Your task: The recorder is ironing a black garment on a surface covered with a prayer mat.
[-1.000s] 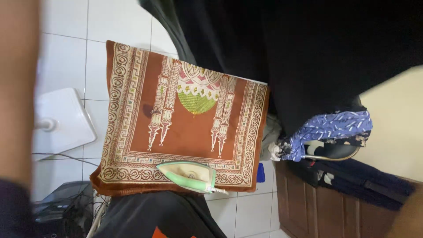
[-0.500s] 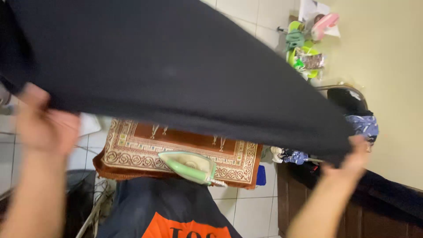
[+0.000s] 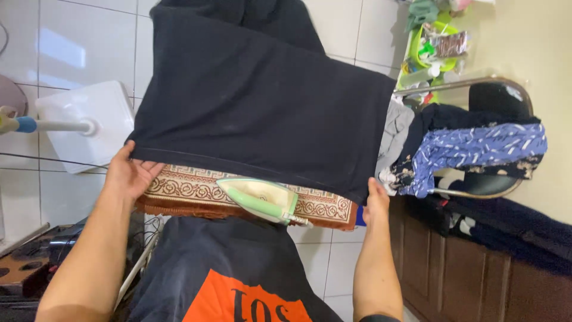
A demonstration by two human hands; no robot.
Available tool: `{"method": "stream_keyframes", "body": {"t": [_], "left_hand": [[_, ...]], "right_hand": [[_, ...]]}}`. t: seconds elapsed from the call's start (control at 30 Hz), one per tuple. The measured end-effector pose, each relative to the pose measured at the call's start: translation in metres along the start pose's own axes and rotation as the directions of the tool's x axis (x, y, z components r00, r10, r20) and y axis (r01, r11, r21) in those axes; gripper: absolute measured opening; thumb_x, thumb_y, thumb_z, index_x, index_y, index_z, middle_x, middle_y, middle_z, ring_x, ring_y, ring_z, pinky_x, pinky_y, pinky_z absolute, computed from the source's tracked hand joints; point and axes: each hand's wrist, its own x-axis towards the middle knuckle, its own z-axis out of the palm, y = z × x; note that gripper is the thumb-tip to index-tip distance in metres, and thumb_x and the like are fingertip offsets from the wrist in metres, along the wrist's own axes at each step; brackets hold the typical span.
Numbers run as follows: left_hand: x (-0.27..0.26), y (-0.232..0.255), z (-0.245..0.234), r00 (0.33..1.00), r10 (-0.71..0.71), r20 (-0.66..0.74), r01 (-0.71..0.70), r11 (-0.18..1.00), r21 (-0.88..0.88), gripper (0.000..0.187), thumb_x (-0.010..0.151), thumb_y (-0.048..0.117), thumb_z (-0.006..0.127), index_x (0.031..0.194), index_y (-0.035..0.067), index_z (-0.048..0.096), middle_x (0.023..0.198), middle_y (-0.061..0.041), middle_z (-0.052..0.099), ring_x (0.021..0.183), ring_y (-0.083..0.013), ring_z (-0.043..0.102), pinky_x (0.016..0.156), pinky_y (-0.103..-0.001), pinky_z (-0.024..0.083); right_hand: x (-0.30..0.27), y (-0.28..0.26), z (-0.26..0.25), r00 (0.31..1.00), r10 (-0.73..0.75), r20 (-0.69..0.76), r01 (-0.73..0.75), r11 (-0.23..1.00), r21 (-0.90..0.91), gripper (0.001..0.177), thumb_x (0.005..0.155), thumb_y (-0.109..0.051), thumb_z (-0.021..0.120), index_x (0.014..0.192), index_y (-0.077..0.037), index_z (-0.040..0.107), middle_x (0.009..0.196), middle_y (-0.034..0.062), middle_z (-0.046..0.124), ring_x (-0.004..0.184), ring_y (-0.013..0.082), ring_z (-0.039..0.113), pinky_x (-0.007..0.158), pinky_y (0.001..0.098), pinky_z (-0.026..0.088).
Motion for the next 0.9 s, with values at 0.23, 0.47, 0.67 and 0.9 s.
{"method": "stream_keyframes", "body": {"t": [0.23, 0.47, 0.67, 0.9], "left_hand": [[-0.040, 0.005, 0.009, 0.959, 0.220, 0.177, -0.225, 0.974, 0.009, 0.044, 0.110, 0.037, 0.043, 0.146, 0.013, 0.050, 0.152, -0.010, 0.057, 0.140, -0.0284, 0.056, 0.119, -0.051, 0.042], [0.016, -0.012, -0.046, 0.986, 0.108, -0.124, -0.088, 0.984, 0.157, 0.032, 0.113, 0.027, 0.050, 0.134, 0.004, 0.047, 0.124, -0.010, 0.060, 0.115, -0.0314, 0.064, 0.099, -0.047, 0.057], [-0.040, -0.015, -0.002, 0.836, 0.483, -0.261, -0.129, 0.636, 0.761, 0.036, 0.102, 0.024, 0.071, 0.123, 0.001, 0.052, 0.105, -0.016, 0.065, 0.087, -0.0354, 0.064, 0.075, -0.051, 0.054], [-0.083, -0.042, 0.098, 0.414, 0.445, 0.794, -0.563, -0.560, 0.608, 0.045, 0.085, 0.022, 0.082, 0.126, 0.008, 0.068, 0.131, -0.014, 0.066, 0.127, -0.0346, 0.059, 0.103, -0.051, 0.048]], "right_hand": [[-0.027, -0.019, -0.014, 0.963, -0.267, 0.034, 0.269, 0.961, -0.058, 0.021, 0.101, -0.022, 0.072, 0.110, -0.004, 0.066, 0.094, 0.0014, 0.070, 0.079, 0.0123, 0.063, 0.067, 0.0296, 0.051], [0.001, 0.024, -0.019, 0.935, -0.306, -0.180, 0.224, 0.902, -0.369, 0.016, 0.099, -0.019, 0.070, 0.106, -0.004, 0.068, 0.092, 0.0102, 0.066, 0.070, 0.0191, 0.055, 0.058, 0.0345, 0.043], [-0.230, -0.052, 0.124, 0.661, -0.663, 0.351, 0.738, 0.492, -0.462, 0.027, 0.092, -0.022, 0.080, 0.107, -0.005, 0.067, 0.111, 0.0103, 0.060, 0.096, 0.0211, 0.064, 0.084, 0.0342, 0.054], [-0.316, -0.012, 0.185, 0.222, -0.311, 0.924, 0.968, -0.041, -0.247, 0.046, 0.078, -0.049, 0.081, 0.094, -0.007, 0.071, 0.087, 0.0131, 0.072, 0.080, 0.0329, 0.069, 0.073, 0.0441, 0.051]]}}
